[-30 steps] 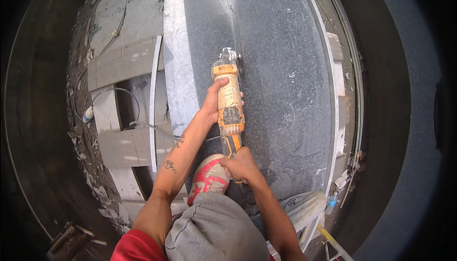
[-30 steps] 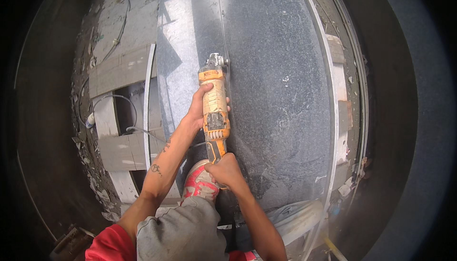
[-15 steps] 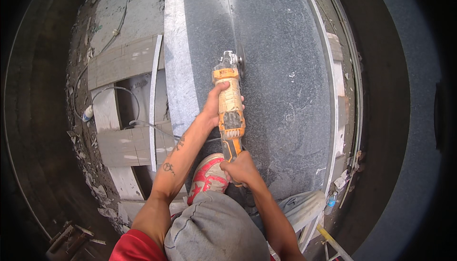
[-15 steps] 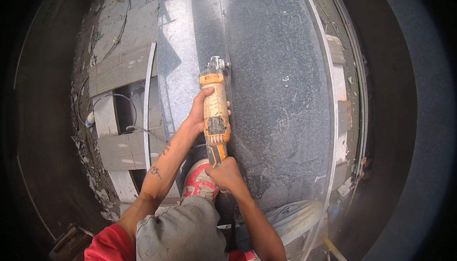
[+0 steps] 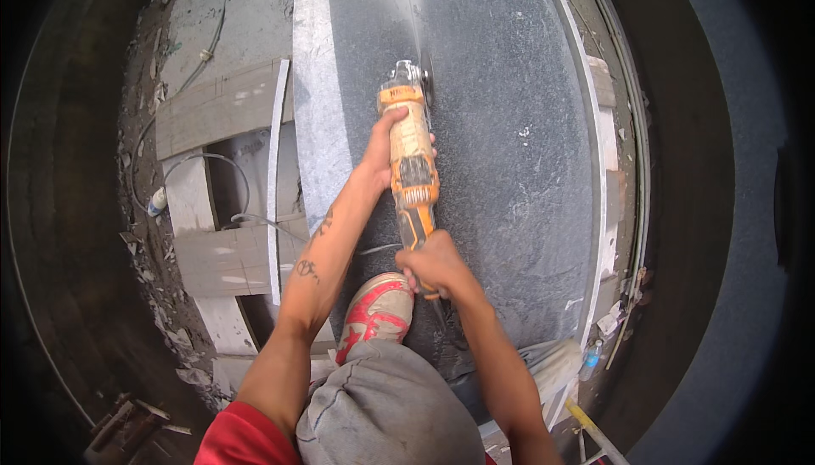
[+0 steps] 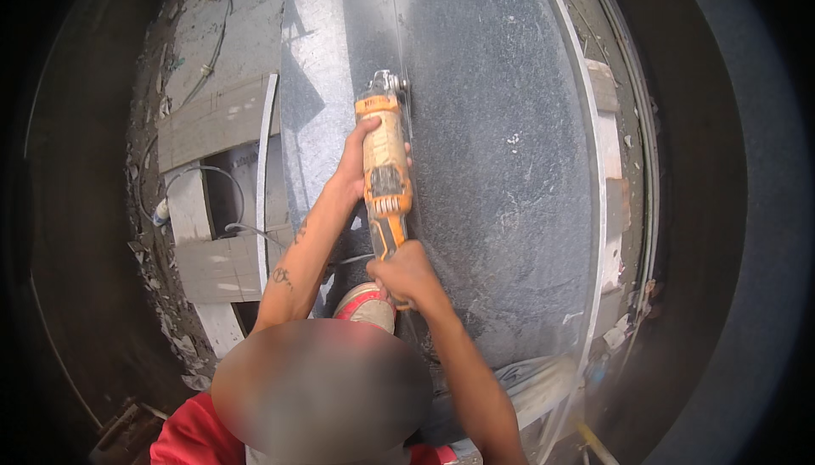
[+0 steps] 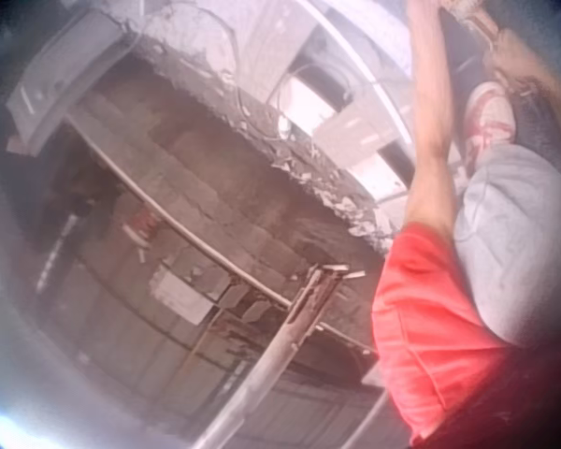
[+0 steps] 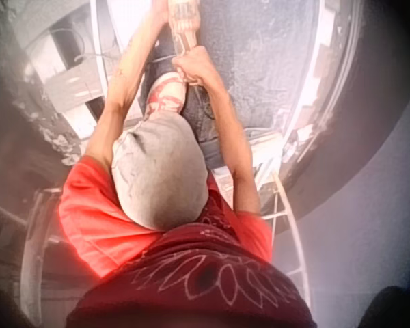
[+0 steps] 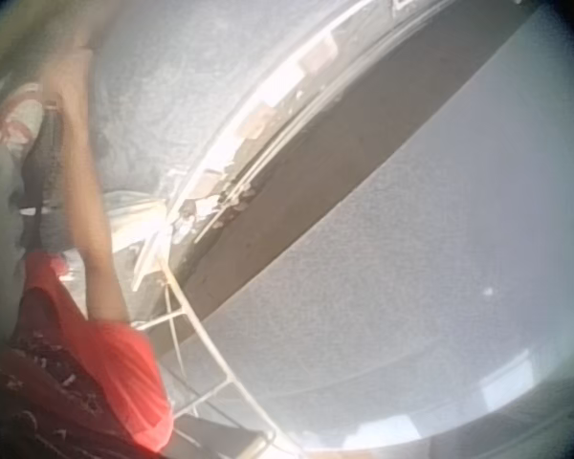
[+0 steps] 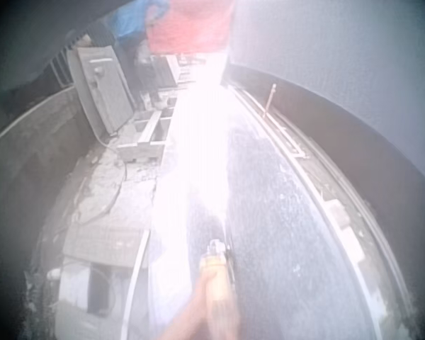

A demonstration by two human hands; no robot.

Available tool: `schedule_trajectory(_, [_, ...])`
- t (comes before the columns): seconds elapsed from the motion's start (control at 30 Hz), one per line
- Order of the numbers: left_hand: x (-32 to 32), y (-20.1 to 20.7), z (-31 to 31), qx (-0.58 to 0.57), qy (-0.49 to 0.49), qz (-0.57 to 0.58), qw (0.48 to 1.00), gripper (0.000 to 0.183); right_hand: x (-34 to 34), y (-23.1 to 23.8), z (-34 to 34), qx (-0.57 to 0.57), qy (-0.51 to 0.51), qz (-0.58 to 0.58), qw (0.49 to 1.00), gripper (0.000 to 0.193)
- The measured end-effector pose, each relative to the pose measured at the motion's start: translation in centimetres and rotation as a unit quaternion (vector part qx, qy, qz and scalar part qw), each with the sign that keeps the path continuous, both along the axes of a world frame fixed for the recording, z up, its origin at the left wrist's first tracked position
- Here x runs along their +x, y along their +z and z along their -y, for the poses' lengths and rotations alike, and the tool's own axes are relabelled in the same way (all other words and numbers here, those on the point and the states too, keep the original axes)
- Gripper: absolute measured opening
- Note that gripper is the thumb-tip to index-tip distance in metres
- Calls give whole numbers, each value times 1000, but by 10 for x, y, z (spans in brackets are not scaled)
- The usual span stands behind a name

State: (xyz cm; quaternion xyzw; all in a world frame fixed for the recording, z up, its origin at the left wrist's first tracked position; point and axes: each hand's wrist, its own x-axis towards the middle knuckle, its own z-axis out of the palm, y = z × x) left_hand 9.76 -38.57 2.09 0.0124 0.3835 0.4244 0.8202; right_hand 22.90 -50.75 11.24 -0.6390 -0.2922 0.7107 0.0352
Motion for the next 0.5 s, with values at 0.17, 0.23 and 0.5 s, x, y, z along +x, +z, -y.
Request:
schedule_trajectory(0.17, [0, 1, 0, -8, -2, 23, 1000, 52, 0, -1, -1, 14, 11, 8, 1000, 13])
schedule_trajectory(0.23, [5, 4, 17, -10, -3, 17, 1000, 51, 2, 0, 17, 3, 0, 23, 1000, 13])
schedule_trajectory(0.5, [9, 7, 49, -10, -8, 7, 1000, 51, 9, -3, 55, 13, 2, 12, 1000, 15])
